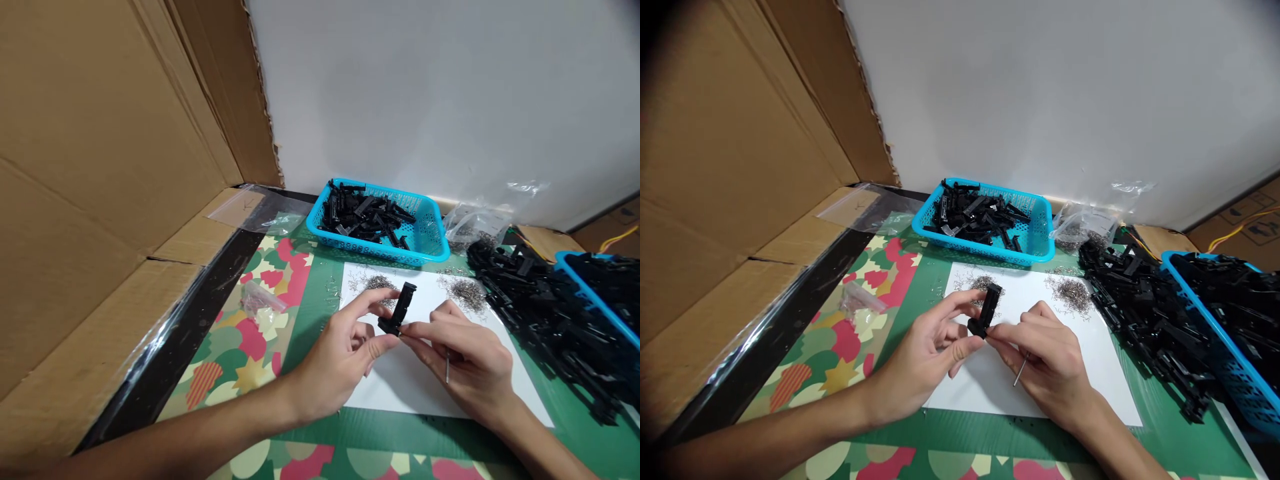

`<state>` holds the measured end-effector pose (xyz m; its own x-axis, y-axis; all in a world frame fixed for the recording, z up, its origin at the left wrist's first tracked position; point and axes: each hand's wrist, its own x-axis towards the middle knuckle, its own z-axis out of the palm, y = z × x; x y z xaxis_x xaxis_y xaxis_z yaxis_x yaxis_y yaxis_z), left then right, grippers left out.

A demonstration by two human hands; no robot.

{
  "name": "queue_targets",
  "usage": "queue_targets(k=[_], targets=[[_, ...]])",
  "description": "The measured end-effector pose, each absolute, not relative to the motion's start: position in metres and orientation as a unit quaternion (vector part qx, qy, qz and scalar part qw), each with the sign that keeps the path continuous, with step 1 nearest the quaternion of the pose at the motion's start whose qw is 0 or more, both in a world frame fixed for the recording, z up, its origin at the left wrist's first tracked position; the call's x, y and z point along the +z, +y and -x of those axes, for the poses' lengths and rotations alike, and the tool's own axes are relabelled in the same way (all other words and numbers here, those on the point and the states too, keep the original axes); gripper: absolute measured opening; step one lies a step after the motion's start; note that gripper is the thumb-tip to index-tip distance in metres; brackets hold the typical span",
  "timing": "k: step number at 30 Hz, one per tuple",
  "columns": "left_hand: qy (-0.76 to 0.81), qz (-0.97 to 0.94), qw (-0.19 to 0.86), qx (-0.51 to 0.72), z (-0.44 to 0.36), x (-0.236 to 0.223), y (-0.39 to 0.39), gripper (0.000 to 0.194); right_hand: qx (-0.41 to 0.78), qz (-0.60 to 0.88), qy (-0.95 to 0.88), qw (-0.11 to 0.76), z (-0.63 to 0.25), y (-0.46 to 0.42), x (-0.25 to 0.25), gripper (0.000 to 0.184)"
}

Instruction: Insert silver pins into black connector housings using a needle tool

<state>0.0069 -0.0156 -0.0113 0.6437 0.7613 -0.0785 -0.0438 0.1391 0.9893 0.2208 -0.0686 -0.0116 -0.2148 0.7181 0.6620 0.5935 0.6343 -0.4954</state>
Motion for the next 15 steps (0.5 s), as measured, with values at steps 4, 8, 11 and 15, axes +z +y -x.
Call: queue_targets(k=[4, 8, 11, 15], targets=[[0.302, -0.587, 0.691, 0.296, -0.0078, -0.0112, -0.0152, 0.049, 0.056, 0.425, -0.785, 0.448, -0.2211, -0.0671, -0.0128, 0.019], [0.305, -0.589, 0.685, 0.302, -0.009, -0.0101, -0.0153, 0.047, 0.076, 0.422, -0.778, 0.46, -0.2206, -0.0668, -0.0128, 0.021], [0.302, -0.59, 0.685, 0.304, -0.0095, -0.0095, -0.015, 0.047, 0.1, 0.414, -0.773, 0.47, -0.2203, -0.0675, -0.0114, 0.025], [0.303, -0.587, 0.688, 0.3, -0.0098, -0.0102, -0.0142, 0.048, 0.125, 0.414, -0.759, 0.487, -0.2191, -0.0675, -0.0094, 0.028]])
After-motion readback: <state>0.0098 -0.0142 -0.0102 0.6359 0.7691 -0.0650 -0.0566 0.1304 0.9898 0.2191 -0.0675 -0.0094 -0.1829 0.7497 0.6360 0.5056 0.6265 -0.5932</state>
